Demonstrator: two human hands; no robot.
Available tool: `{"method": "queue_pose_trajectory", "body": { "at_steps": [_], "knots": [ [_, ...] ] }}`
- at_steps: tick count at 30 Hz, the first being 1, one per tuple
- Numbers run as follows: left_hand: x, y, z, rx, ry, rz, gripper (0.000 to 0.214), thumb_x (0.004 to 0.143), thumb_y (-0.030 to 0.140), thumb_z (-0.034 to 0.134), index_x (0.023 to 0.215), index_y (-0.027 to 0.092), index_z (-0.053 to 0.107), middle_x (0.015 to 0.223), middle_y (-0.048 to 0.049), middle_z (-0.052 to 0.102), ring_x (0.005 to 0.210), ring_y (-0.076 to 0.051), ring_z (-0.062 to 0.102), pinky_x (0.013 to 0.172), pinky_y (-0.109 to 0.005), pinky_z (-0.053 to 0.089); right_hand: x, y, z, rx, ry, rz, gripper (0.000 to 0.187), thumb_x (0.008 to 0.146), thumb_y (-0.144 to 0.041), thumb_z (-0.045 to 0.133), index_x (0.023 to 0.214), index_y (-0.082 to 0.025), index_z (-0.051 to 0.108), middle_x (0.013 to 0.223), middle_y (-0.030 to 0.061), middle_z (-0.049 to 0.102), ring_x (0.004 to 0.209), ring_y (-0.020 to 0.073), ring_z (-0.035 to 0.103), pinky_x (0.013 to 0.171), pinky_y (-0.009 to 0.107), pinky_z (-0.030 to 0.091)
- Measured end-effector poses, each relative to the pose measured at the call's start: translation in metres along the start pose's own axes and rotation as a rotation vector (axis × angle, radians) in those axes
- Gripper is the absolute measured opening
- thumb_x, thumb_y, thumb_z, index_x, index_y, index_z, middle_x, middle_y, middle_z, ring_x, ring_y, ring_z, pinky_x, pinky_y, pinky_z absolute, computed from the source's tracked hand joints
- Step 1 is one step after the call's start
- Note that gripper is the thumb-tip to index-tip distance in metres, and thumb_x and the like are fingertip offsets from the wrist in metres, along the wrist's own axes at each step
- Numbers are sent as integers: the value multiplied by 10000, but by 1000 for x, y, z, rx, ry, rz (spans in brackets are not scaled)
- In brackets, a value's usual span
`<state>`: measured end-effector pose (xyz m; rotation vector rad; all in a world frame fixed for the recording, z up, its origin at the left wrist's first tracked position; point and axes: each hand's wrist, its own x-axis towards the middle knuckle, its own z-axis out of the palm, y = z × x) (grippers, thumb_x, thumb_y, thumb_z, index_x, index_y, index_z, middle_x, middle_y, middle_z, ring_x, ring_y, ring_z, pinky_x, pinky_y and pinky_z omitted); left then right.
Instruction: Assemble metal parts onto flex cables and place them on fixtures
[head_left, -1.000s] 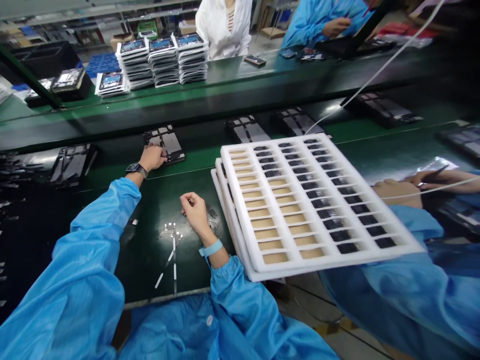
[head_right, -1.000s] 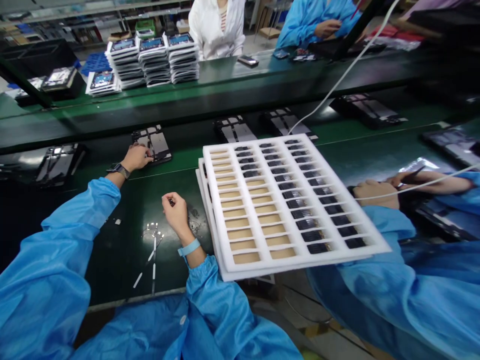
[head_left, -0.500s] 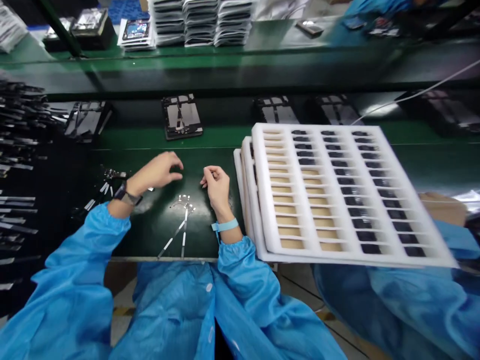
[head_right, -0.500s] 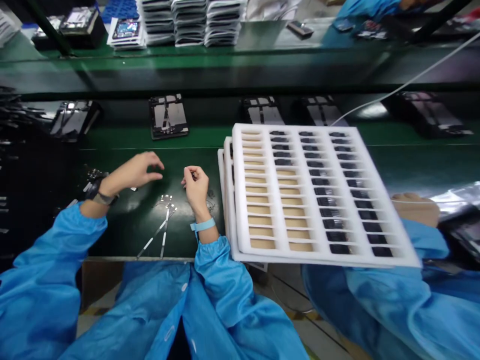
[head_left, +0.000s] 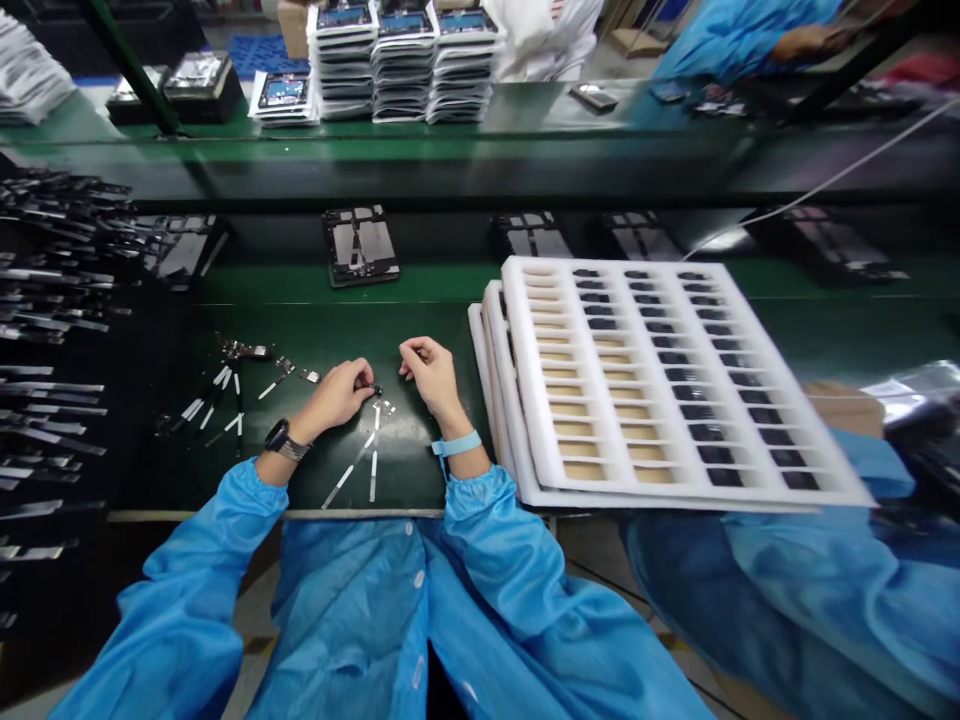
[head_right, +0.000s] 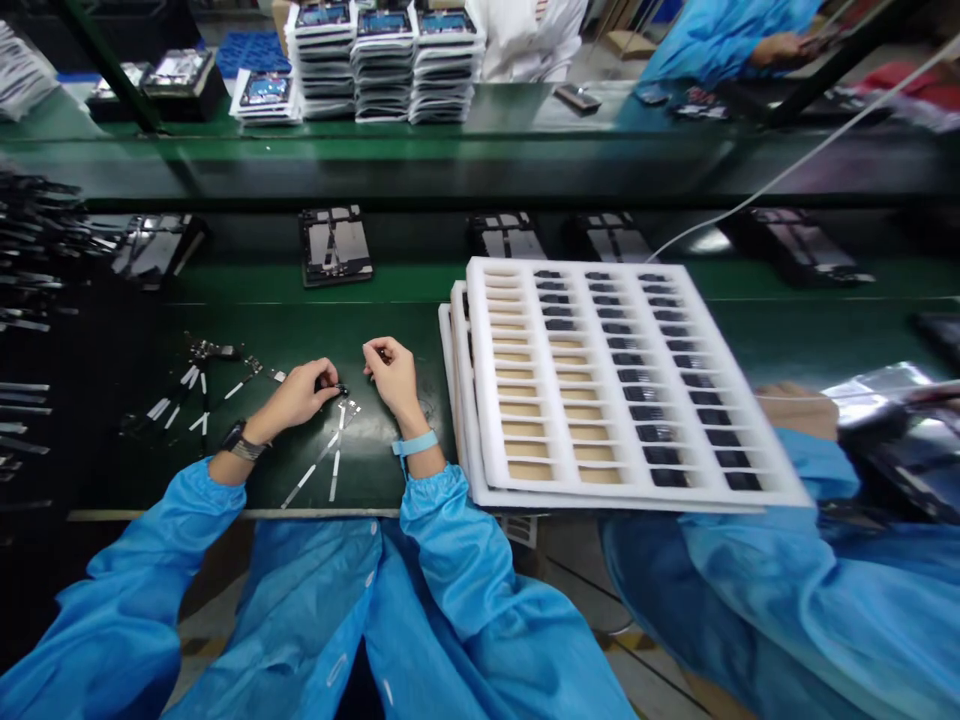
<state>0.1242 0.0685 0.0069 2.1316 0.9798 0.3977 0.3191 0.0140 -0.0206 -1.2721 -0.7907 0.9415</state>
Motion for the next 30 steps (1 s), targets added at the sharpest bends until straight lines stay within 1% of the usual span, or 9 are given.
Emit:
{"method": "queue_pose_trajectory", "body": {
  "at_steps": [2, 4, 8, 11, 15, 18, 22, 25, 30],
  "knots": [
    [8, -4, -8, -192, -16, -74, 152, 839, 308, 767, 894, 233, 647, 829, -33, 696, 789, -218, 660, 764, -380, 535, -2, -3, 0, -21, -61, -27, 276, 850, -466, 756, 879, -199, 693, 678, -19, 640, 598, 143, 617, 555, 261, 457],
    [17, -7, -17, -353, -27, -107, 254, 804, 384, 815, 941, 207, 696, 876, -59, 741, 796, -213, 691, 772, -373, 547, -4, -6, 0, -50, -104, -62, 240, 860, -432, 748, 868, -198, 699, 716, -9, 663, 603, 145, 622, 586, 276, 467],
    [29, -11, -29, -496, 13, -133, 392, 747, 481, 877, 950, 177, 735, 882, -82, 759, 767, -202, 691, 743, -355, 551, -8, -10, -1, -143, -169, -123, 178, 902, -377, 711, 865, -203, 725, 734, -2, 681, 626, 160, 622, 655, 304, 484],
    [31, -11, -26, -534, 46, -143, 405, 747, 497, 879, 954, 179, 740, 856, -71, 748, 730, -186, 672, 710, -337, 542, -10, -13, -2, -204, -201, -157, 158, 910, -354, 709, 869, -208, 751, 795, 22, 728, 708, 188, 647, 721, 322, 506],
    [27, -11, -19, -548, 33, -130, 379, 769, 492, 865, 964, 191, 743, 861, -67, 749, 748, -191, 684, 748, -353, 567, -13, -17, -2, -271, -206, -186, 142, 902, -350, 730, 874, -224, 789, 911, 48, 787, 862, 237, 689, 835, 358, 525],
    [24, -11, -17, -550, 31, -110, 358, 792, 480, 848, 978, 191, 748, 860, -64, 745, 770, -197, 692, 788, -368, 577, -13, -19, -2, -303, -205, -190, 159, 922, -358, 719, 884, -232, 808, 936, 55, 800, 881, 247, 696, 844, 363, 519],
    [23, -13, -19, -567, 61, -109, 324, 810, 455, 838, 977, 189, 757, 858, -63, 740, 763, -192, 681, 785, -364, 571, -14, -22, -1, -305, -197, -165, 161, 912, -358, 722, 873, -224, 804, 924, 57, 804, 873, 253, 694, 864, 373, 517],
    [21, -13, -19, -561, 67, -116, 320, 812, 454, 833, 984, 195, 760, 869, -65, 742, 778, -199, 685, 799, -370, 575, -15, -22, -1, -286, -228, -126, 171, 894, -373, 737, 855, -218, 797, 885, 53, 794, 861, 253, 687, 842, 368, 525],
    [19, -10, -17, -538, 41, -103, 321, 814, 454, 824, 983, 190, 761, 865, -67, 742, 783, -209, 690, 824, -385, 573, -17, -17, 1, -250, -308, -78, 198, 908, -372, 727, 837, -197, 784, 786, 32, 747, 766, 206, 656, 714, 304, 492]
  ]
}}
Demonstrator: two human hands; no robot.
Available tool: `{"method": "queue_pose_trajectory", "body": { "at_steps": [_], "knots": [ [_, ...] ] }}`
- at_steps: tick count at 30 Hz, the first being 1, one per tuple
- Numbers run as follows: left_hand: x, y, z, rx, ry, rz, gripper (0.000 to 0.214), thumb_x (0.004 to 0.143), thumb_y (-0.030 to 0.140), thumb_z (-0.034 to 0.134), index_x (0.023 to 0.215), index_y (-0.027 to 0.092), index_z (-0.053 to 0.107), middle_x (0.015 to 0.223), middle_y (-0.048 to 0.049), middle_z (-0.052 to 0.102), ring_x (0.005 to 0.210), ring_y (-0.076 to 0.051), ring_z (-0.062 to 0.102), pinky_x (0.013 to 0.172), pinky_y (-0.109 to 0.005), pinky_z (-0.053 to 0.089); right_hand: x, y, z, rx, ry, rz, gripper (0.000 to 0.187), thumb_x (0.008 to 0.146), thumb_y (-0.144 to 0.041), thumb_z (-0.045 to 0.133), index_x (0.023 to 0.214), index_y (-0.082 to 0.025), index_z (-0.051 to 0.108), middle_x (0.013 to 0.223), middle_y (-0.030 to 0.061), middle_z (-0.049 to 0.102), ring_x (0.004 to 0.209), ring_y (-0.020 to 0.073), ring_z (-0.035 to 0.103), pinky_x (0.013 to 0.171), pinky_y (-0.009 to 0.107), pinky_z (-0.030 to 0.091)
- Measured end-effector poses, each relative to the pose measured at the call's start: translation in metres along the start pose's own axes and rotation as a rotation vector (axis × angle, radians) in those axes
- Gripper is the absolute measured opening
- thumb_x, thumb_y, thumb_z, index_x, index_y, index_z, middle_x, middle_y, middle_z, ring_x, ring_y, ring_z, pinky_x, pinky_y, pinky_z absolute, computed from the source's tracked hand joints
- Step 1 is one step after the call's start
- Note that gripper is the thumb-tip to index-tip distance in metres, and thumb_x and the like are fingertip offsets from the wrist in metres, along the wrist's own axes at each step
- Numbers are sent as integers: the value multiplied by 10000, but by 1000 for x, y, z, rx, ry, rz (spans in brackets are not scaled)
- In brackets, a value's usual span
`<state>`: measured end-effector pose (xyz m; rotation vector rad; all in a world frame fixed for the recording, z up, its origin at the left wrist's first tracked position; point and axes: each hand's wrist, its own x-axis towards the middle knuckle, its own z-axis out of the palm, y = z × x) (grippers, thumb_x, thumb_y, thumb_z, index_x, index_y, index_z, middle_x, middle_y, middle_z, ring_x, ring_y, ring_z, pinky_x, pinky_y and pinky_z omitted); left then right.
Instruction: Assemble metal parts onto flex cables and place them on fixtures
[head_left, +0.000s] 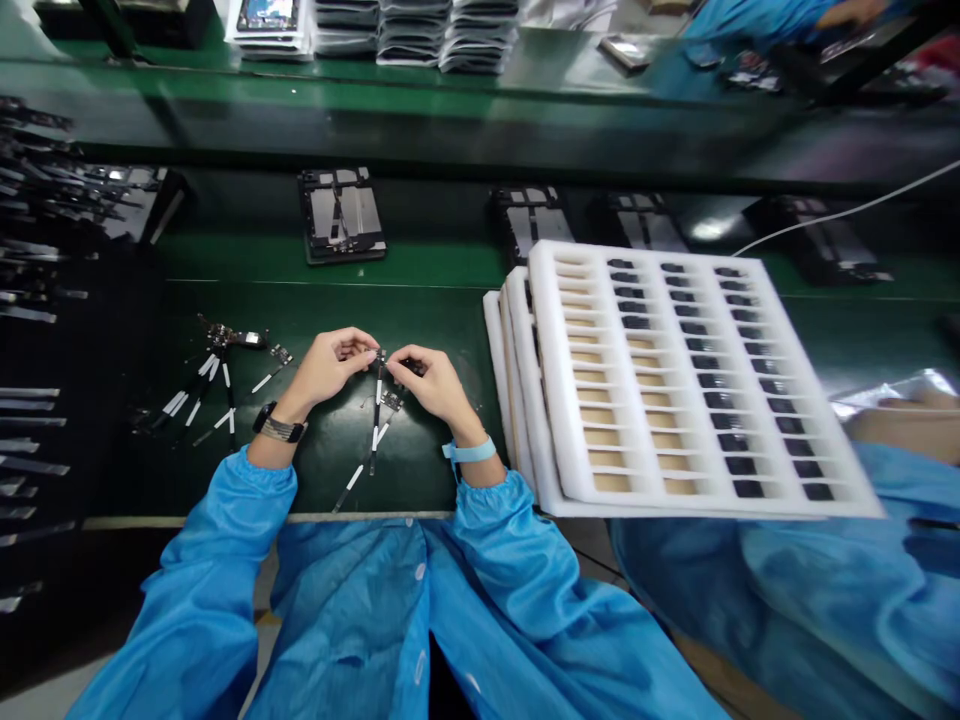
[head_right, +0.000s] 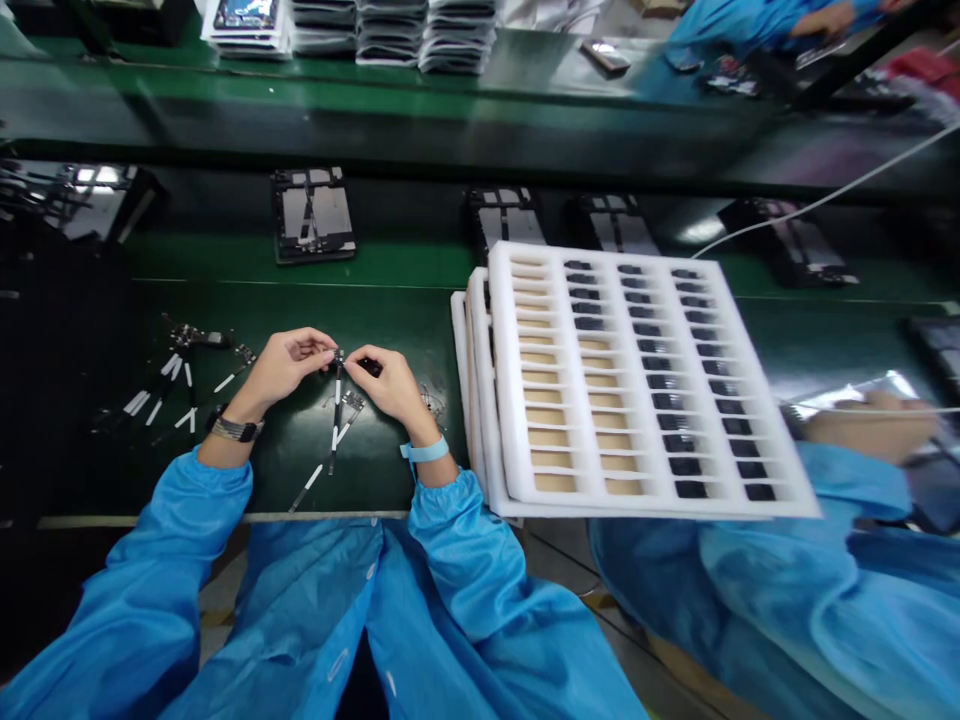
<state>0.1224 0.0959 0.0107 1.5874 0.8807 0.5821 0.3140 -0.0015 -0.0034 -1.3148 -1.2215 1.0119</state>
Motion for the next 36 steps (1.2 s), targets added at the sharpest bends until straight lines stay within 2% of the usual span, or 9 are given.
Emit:
{"method": "queue_pose_trajectory", "body": {
  "at_steps": [10, 20, 28, 36],
  "knots": [
    [0, -3, 0, -43, -54, 46, 287, 831, 408, 837, 964, 162, 770, 825, -50, 741, 747, -177, 678, 767, -330, 551, 2, 4, -2, -31, -58, -42, 206, 922, -354, 687, 853, -167, 743, 842, 42, 758, 754, 176, 643, 759, 300, 491],
    [-1, -3, -5, -46, -96, 13, 272, 801, 375, 860, 945, 152, 803, 811, -56, 760, 741, -174, 680, 747, -317, 546, -1, 3, -5, -31, -147, -36, 256, 970, -416, 699, 904, -175, 754, 899, 56, 771, 820, 201, 663, 784, 312, 495],
    [-1, -4, -2, -86, -81, -15, 271, 765, 363, 879, 910, 148, 803, 762, -48, 745, 676, -156, 660, 698, -300, 542, 0, 9, -5, 78, -156, 71, 281, 920, -447, 755, 882, -169, 735, 782, 32, 710, 691, 169, 619, 710, 308, 497],
    [-1, -7, -2, -101, -106, -52, 276, 758, 369, 890, 905, 148, 816, 743, -51, 743, 670, -154, 660, 692, -292, 534, 2, 15, -6, 247, -218, 176, 369, 834, -514, 849, 908, -166, 754, 776, 39, 728, 683, 168, 645, 697, 311, 533]
  ]
}}
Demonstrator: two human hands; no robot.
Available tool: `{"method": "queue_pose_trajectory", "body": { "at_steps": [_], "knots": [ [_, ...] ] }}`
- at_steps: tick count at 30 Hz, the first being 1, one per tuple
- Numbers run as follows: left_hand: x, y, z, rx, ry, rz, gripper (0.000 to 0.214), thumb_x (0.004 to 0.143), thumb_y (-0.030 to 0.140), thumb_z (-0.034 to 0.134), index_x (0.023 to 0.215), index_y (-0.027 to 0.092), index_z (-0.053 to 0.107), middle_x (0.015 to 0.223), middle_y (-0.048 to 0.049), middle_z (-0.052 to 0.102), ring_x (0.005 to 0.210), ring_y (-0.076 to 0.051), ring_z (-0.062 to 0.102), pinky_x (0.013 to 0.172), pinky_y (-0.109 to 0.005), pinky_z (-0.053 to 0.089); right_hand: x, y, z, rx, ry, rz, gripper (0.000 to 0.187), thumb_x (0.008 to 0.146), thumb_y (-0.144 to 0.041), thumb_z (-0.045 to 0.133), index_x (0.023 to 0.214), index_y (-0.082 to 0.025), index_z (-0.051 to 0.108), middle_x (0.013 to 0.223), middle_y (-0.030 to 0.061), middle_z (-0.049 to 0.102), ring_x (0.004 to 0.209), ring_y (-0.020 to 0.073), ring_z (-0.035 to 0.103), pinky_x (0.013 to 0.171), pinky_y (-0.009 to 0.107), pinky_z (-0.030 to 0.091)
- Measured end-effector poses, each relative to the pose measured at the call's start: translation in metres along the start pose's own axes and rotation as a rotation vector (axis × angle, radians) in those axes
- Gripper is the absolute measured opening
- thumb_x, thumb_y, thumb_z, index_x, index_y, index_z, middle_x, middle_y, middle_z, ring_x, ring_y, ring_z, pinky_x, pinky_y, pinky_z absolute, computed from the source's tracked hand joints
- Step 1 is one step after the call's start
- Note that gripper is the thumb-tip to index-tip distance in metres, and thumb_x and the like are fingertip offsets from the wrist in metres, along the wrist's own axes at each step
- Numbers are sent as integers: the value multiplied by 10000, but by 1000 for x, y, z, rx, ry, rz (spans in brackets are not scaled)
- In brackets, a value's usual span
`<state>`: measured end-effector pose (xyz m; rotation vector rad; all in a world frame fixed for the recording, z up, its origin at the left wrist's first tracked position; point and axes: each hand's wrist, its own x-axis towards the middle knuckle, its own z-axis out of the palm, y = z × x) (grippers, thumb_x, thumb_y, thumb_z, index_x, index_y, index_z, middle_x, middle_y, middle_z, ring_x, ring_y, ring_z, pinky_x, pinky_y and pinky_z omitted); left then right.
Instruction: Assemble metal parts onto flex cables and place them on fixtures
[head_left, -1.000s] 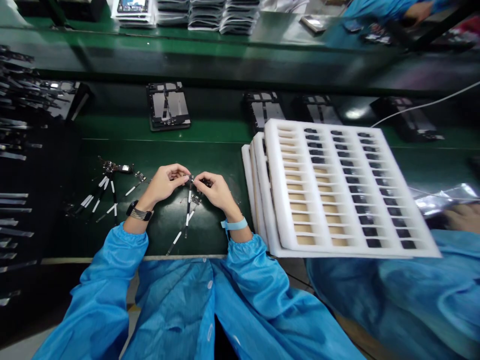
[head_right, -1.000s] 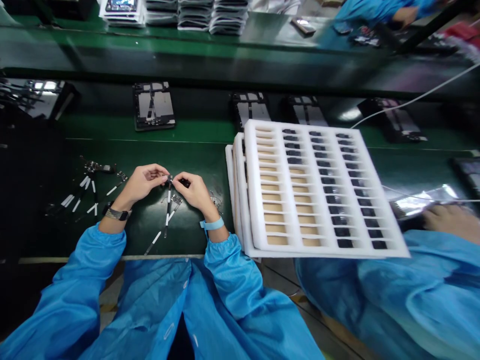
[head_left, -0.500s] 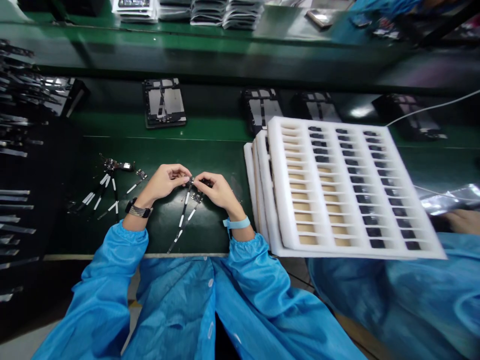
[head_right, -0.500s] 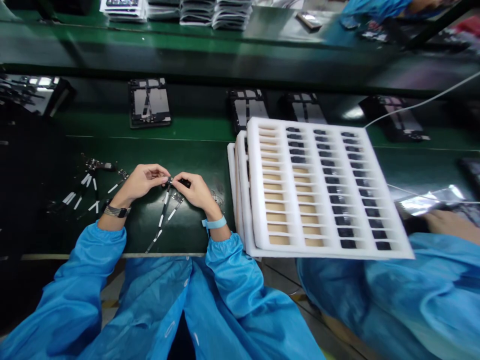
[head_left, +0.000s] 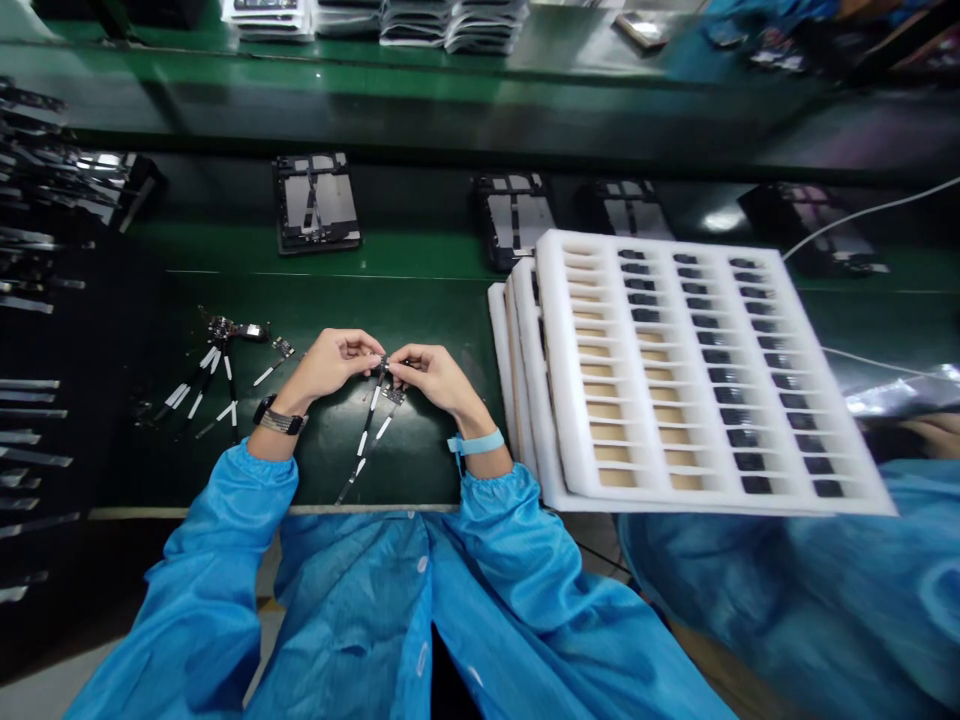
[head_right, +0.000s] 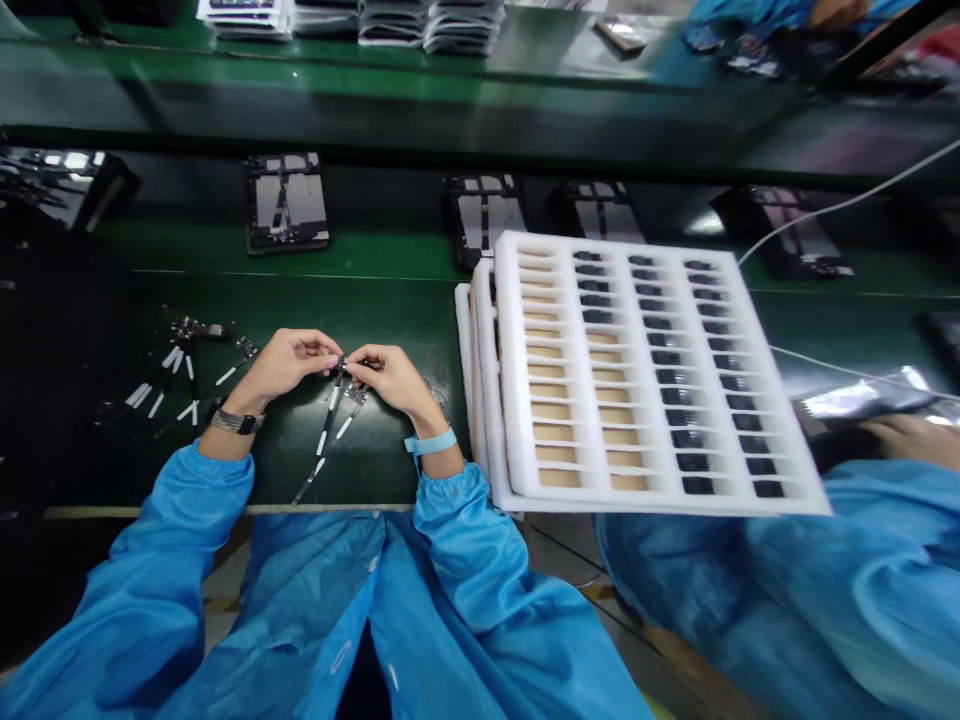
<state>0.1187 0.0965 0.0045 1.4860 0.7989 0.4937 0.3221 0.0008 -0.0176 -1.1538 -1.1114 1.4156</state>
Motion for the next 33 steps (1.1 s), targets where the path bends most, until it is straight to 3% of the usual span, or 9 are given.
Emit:
{"method": "queue_pose_trajectory", "body": {
  "at_steps": [26, 30, 33],
  "knots": [
    [0, 7, 9, -32, 27, -34, 321, 691, 392, 913, 850, 143, 789, 751, -59, 750, 633, -150, 649, 659, -301, 551, 2, 1, -2, 80, -33, 41, 424, 746, -525, 925, 868, -162, 743, 722, 19, 720, 654, 152, 651, 687, 304, 557],
    [-4, 23, -1, 45, 7, -27, 324, 719, 410, 901, 873, 147, 791, 739, -57, 745, 639, -160, 662, 651, -297, 554, 6, 1, 5, 138, -16, 32, 465, 727, -546, 932, 911, -165, 740, 723, 13, 722, 647, 151, 661, 656, 288, 555],
    [-1, 52, -13, 173, 58, 23, 294, 779, 415, 865, 903, 163, 780, 749, -56, 743, 629, -167, 671, 613, -288, 544, 11, -2, 11, 181, 49, -2, 499, 764, -586, 885, 1010, -178, 737, 810, 41, 755, 731, 178, 709, 632, 279, 554]
  ]
}}
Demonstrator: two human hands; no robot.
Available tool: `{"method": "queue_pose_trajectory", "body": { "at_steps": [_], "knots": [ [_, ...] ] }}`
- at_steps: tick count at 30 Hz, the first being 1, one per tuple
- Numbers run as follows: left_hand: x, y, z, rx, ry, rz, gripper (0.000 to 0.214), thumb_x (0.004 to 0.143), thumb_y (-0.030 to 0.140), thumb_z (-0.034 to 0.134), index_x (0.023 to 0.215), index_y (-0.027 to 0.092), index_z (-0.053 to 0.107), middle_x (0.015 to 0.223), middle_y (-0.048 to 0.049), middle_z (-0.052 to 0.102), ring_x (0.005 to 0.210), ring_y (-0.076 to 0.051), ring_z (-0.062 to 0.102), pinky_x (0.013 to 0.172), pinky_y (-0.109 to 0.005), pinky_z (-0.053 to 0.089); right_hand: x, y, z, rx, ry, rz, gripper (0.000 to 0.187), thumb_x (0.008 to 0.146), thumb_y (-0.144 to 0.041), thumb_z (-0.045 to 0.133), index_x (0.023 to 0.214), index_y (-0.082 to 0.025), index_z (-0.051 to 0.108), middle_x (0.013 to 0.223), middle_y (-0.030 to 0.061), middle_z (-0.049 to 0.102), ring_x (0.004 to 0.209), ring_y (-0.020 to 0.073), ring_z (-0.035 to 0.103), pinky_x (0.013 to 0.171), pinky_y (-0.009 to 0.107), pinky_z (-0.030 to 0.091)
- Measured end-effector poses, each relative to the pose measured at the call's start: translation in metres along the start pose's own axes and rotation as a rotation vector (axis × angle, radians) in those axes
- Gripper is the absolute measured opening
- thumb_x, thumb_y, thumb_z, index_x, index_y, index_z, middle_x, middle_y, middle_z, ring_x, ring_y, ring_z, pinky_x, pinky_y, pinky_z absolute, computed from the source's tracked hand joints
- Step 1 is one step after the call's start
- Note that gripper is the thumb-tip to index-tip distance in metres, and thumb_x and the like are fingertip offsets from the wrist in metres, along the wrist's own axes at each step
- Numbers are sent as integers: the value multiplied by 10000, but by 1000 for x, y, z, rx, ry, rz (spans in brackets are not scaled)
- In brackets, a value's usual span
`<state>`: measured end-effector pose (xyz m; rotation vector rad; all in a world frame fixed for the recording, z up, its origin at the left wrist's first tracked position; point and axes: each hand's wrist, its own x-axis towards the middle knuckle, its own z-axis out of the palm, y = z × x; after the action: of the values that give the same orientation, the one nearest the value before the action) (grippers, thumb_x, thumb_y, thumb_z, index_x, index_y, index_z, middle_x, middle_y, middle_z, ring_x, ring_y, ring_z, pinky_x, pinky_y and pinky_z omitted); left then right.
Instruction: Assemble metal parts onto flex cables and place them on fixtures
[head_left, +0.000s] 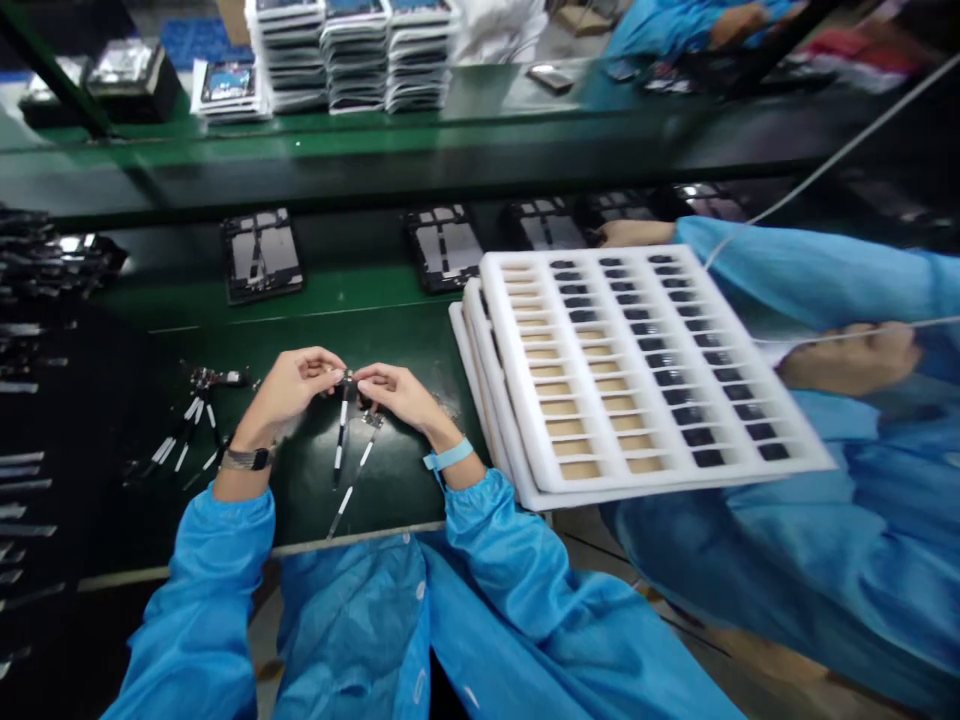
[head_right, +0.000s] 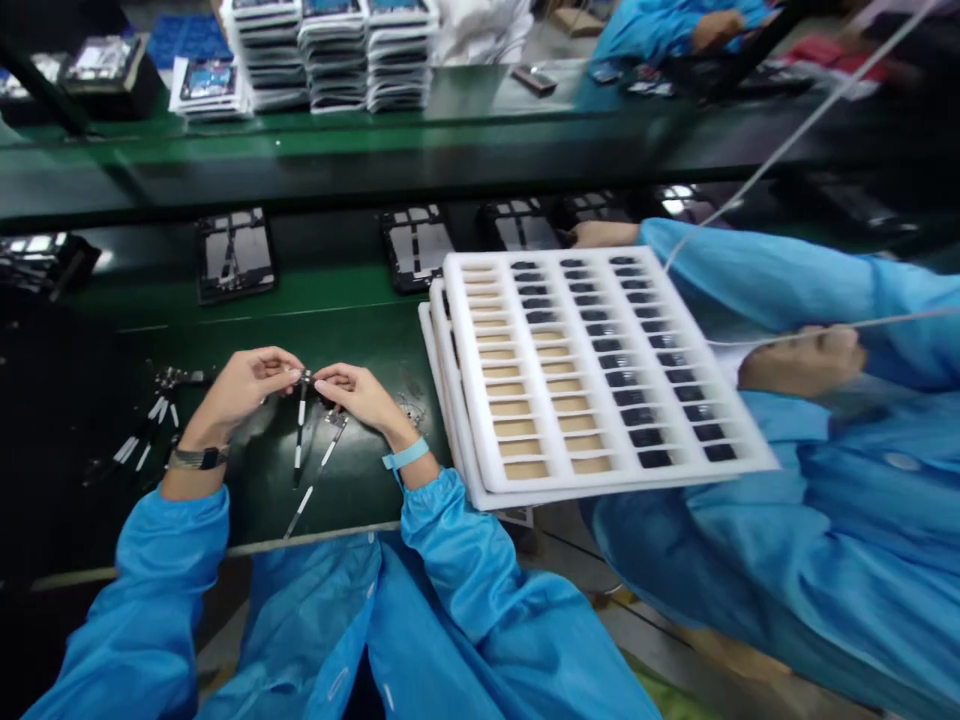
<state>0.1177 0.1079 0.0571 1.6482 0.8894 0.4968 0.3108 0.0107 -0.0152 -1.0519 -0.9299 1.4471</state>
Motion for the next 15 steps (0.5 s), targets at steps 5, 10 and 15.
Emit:
{"method": "queue_pose_trajectory", "body": {
  "at_steps": [5, 10, 15],
  "knots": [
    [55, 70, -20, 296, 157, 169, 153, 828, 285, 797, 913, 175, 732, 771, -38, 729, 618, -172, 681, 581, -281, 523, 6, -6, -4, 14, 407, -100, 378, 846, -527, 783, 986, -185, 707, 798, 37, 726, 746, 165, 696, 586, 243, 504],
    [179, 131, 2, 482, 302, 416, 72, 851, 98, 682, 912, 80, 716, 805, -46, 715, 797, -155, 695, 860, -322, 540, 8, -8, -7, 78, 542, -159, 239, 857, -420, 715, 917, -191, 685, 705, -1, 664, 659, 149, 638, 584, 254, 497],
    [278, 119, 76, 475, 280, 564, 153, 798, 53, 664, 916, 101, 750, 975, -107, 771, 939, -226, 692, 949, -352, 525, 12, -2, -5, 80, 563, -155, 208, 853, -411, 686, 897, -208, 679, 689, -6, 652, 643, 161, 631, 614, 282, 515]
  ]
}}
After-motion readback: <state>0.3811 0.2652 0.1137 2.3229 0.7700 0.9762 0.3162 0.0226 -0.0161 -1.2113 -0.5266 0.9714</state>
